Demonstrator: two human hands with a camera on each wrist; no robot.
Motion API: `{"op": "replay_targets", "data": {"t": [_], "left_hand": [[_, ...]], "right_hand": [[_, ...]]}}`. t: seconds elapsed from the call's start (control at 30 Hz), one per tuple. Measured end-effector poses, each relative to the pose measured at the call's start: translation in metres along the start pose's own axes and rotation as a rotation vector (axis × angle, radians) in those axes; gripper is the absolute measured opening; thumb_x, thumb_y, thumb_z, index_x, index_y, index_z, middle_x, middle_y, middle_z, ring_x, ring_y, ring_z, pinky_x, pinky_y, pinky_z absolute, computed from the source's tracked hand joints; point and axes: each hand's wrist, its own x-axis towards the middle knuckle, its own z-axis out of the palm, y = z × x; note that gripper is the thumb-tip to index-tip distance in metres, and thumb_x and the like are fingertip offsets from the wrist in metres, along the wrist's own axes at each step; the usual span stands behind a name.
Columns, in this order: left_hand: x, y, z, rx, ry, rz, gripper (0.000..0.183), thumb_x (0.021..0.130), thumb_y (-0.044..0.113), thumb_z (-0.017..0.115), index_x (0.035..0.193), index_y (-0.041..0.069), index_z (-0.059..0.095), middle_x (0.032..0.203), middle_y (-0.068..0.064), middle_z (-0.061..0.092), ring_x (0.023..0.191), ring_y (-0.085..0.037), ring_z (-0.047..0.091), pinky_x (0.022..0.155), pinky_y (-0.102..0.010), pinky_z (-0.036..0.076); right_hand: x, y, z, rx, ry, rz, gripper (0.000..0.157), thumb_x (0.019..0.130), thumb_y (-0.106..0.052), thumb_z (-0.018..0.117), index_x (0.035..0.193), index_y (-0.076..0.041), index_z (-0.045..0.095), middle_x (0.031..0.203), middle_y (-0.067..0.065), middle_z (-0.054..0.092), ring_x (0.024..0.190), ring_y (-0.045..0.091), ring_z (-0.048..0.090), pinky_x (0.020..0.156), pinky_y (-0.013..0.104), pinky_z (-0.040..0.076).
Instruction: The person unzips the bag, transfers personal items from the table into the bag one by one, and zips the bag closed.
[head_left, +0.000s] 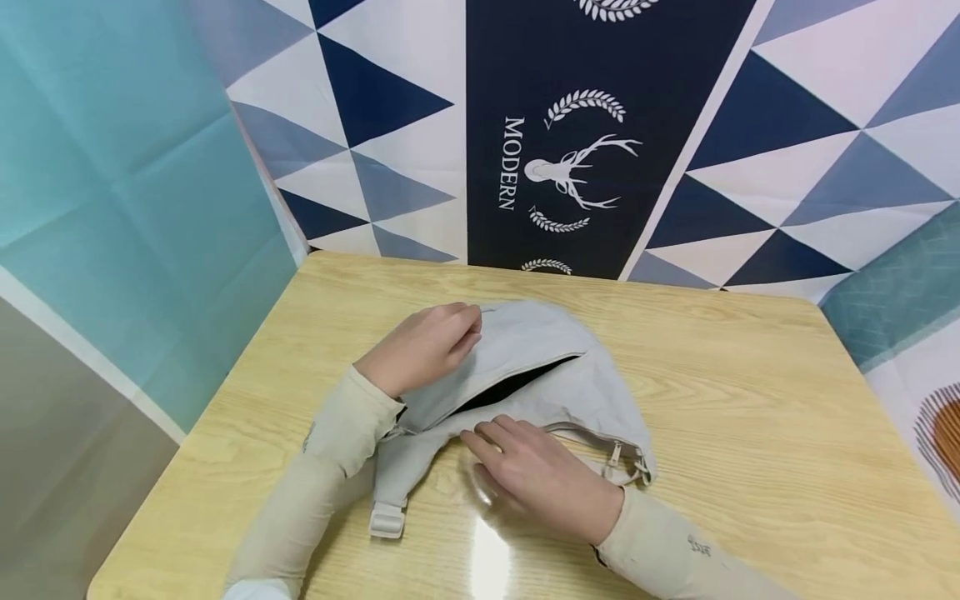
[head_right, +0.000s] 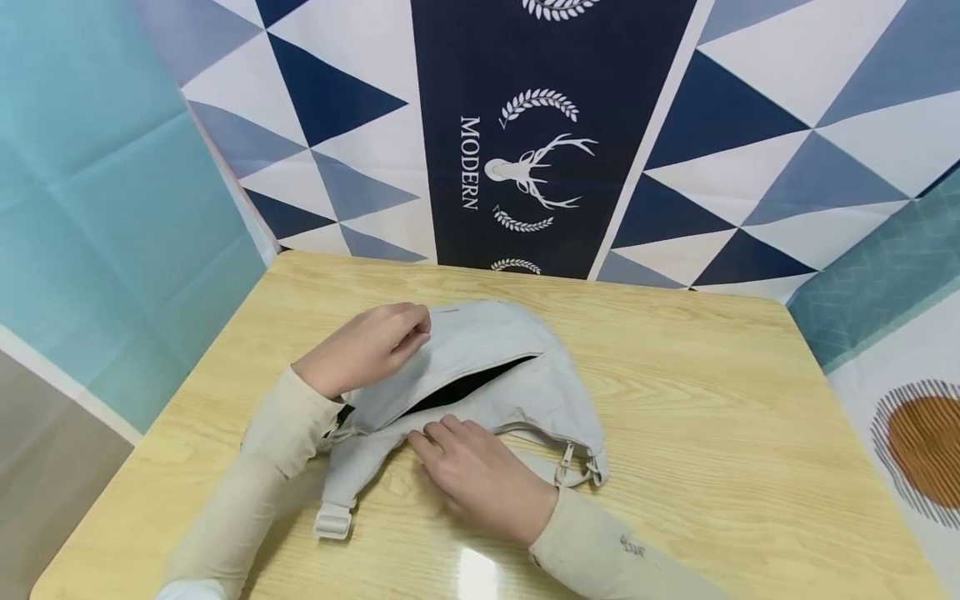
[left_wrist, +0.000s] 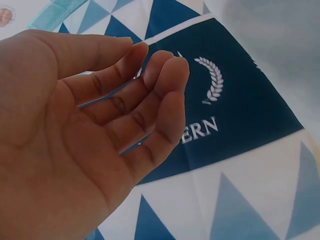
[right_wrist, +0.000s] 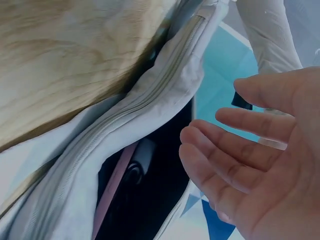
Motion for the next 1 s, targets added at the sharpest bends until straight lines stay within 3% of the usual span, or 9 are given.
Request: {"op": "replay_targets", "data": {"t": [0.37, 0.57, 0.8, 1.0], "left_hand": [[-0.053, -0.013, -0.007, 0.013, -0.012, -0.127, 0.015, 0.099, 0.007, 0.059, 0.084, 0.011, 0.057, 0.074, 0.003, 0.051, 0.063, -0.011, 0.049, 0.059, -0.026, 0.044], [-0.081, -0.024, -0.007, 0.024, 0.008, -0.173, 0.009, 0.092, 0.002, 0.065, 0.086, 0.007, 0.062, 0.078, 0.0, 0.057, 0.066, -0.014, 0.053, 0.061, -0.028, 0.047], [-0.108, -0.034, 0.002, -0.165, -0.138, -0.307, 0.01, 0.091, 0.011, 0.072, 0.097, 0.006, 0.065, 0.092, -0.004, 0.065, 0.085, -0.021, 0.063, 0.072, -0.032, 0.05], [-0.116, -0.036, 0.005, -0.275, -0.267, -0.335, 0.025, 0.083, 0.014, 0.081, 0.102, 0.008, 0.066, 0.099, -0.004, 0.066, 0.092, -0.021, 0.062, 0.08, -0.035, 0.05]], "right_hand": [[0.043, -0.001, 0.004, 0.045, 0.006, -0.072, 0.016, 0.096, -0.016, 0.063, 0.11, -0.008, 0.064, 0.095, 0.001, 0.06, 0.087, 0.016, 0.054, 0.077, 0.027, 0.047], [0.061, 0.003, 0.016, 0.075, -0.016, -0.067, 0.02, 0.096, -0.017, 0.065, 0.113, -0.008, 0.066, 0.102, 0.002, 0.063, 0.094, 0.017, 0.056, 0.083, 0.028, 0.048], [0.079, 0.001, 0.024, 0.07, -0.029, -0.121, 0.022, 0.096, -0.008, 0.059, 0.116, -0.006, 0.067, 0.106, 0.001, 0.068, 0.1, 0.017, 0.056, 0.085, 0.028, 0.048], [0.089, -0.005, 0.036, 0.04, -0.113, -0.124, 0.015, 0.096, -0.016, 0.063, 0.108, -0.012, 0.069, 0.098, -0.002, 0.069, 0.093, 0.016, 0.056, 0.075, 0.028, 0.047]]}}
